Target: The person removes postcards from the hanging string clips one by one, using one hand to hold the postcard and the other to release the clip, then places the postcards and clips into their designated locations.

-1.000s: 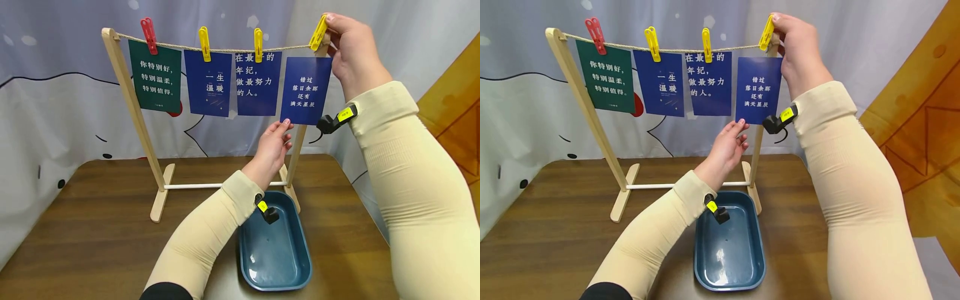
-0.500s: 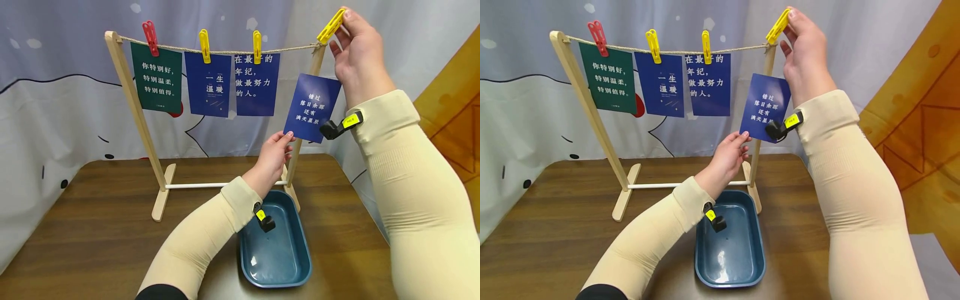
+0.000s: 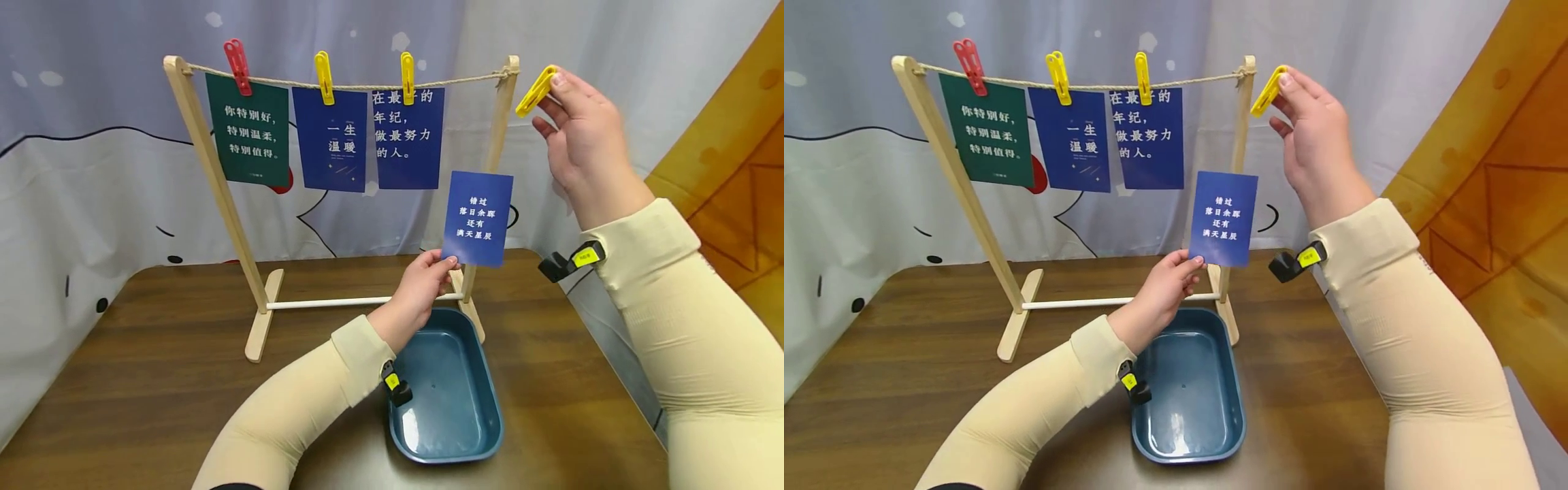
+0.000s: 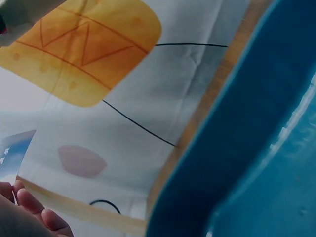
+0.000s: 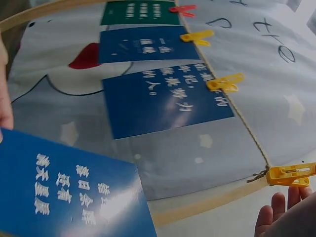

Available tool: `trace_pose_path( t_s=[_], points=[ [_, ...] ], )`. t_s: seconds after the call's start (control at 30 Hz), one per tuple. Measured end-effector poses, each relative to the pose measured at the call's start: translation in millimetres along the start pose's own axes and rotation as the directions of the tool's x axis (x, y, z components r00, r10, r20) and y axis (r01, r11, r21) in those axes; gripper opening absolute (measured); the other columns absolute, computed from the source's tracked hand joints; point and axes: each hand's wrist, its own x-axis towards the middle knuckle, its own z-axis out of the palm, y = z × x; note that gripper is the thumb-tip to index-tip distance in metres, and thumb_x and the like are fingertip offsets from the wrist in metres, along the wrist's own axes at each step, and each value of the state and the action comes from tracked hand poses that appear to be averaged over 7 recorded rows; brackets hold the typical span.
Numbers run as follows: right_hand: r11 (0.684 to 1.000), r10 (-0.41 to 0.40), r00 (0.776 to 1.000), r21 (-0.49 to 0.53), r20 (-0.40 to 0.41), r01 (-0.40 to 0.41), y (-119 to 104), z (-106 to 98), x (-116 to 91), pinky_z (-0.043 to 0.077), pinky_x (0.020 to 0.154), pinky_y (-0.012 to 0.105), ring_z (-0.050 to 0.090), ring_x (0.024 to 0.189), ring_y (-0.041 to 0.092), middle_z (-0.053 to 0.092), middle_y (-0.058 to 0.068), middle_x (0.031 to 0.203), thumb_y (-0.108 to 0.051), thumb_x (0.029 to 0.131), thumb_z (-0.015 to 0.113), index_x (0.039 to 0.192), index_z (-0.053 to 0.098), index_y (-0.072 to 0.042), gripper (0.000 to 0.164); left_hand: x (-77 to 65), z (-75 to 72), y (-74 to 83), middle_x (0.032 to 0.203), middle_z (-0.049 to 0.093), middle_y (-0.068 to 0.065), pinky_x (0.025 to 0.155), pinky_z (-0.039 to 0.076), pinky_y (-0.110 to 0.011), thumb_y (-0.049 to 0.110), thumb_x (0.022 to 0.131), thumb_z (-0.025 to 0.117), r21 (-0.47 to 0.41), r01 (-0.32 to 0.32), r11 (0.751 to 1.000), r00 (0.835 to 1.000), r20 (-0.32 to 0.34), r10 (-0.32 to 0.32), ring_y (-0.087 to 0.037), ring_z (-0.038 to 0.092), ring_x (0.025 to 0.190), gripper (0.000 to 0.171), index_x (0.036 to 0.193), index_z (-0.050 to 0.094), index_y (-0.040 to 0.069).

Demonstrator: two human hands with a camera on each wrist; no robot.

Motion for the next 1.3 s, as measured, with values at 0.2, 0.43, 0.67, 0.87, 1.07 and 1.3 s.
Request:
trace_pose_path(
  t_s=[0.2, 0.43, 0.67, 0.87, 1.07, 1.3],
  points=[
    [0.987, -0.03, 0.994, -0.156, 0.104, 0.046, 22.3, -19.3, -22.9, 0.039, 0.078, 0.029, 0.058, 0.095, 0.018, 0.067, 0.005, 0.099, -0.007, 0.094, 0.067, 0.112, 0.072, -0.004, 0.018, -11.4, -24.4, -8.8, 0.099, 0.07, -0.009, 0.062, 0.04, -0.026, 0.02, 0.098, 0.063, 0.1, 0.035, 0.994, 0.999, -0.01, -0.034, -0.015, 0.052, 0.074, 0.02, 0.111, 0.066, 0.005],
    [0.948, 0.016, 0.975, -0.312, 0.222, 0.055, 51.4, -51.9, -50.7, 0.041, 0.082, 0.027, 0.06, 0.093, 0.013, 0.07, 0.0, 0.099, -0.01, 0.095, 0.066, 0.107, 0.076, -0.01, 0.015, -29.3, -47.9, -15.5, 0.095, 0.069, -0.002, 0.067, 0.042, -0.028, 0.017, 0.098, 0.062, 0.179, 0.068, 0.981, 0.998, 0.0, -0.069, -0.019, 0.055, 0.077, 0.017, 0.11, 0.062, 0.006],
    [0.805, 0.158, 0.96, -0.593, 0.231, 0.011, 90.8, -77.6, -78.9, 0.04, 0.087, 0.026, 0.054, 0.098, 0.014, 0.068, -0.01, 0.102, -0.018, 0.099, 0.063, 0.118, 0.071, -0.013, 0.022, -47.1, -69.8, -22.0, 0.102, 0.071, -0.009, 0.065, 0.042, -0.026, 0.014, 0.097, 0.06, 0.218, 0.084, 0.972, 0.996, -0.032, -0.079, -0.015, 0.055, 0.073, 0.02, 0.114, 0.057, 0.005],
    [0.656, 0.282, 0.941, -0.753, 0.188, -0.047, 122.7, -97.4, -95.9, 0.036, 0.095, 0.031, 0.05, 0.107, 0.018, 0.062, -0.01, 0.113, -0.026, 0.1, 0.061, 0.137, 0.054, 0.003, 0.048, -58.4, -84.5, -30.5, 0.099, 0.069, -0.01, 0.061, 0.04, -0.025, 0.01, 0.096, 0.059, 0.203, 0.096, 0.974, 0.995, -0.06, -0.086, -0.013, 0.052, 0.068, 0.019, 0.113, 0.055, 0.003],
    [0.635, 0.367, 0.915, -0.764, 0.167, -0.115, 146.0, -113.9, -104.4, 0.034, 0.099, 0.037, 0.048, 0.114, 0.023, 0.06, 0.003, 0.127, -0.025, 0.1, 0.06, 0.138, 0.053, 0.003, 0.048, -69.2, -97.0, -35.0, 0.096, 0.068, -0.011, 0.06, 0.039, -0.025, 0.011, 0.096, 0.058, 0.178, 0.085, 0.98, 0.994, -0.089, -0.07, -0.013, 0.05, 0.067, 0.019, 0.112, 0.054, 0.002],
    [0.625, 0.411, 0.892, -0.771, 0.187, -0.126, 163.2, -126.6, -110.3, 0.036, 0.1, 0.037, 0.052, 0.109, 0.017, 0.066, 0.0, 0.113, -0.021, 0.1, 0.06, 0.138, 0.052, 0.006, 0.047, -75.5, -114.2, -31.5, 0.094, 0.066, -0.01, 0.057, 0.038, -0.025, 0.01, 0.095, 0.058, 0.142, 0.071, 0.987, 0.987, -0.151, -0.049, -0.013, 0.048, 0.065, 0.018, 0.11, 0.054, 0.002]
  ],
)
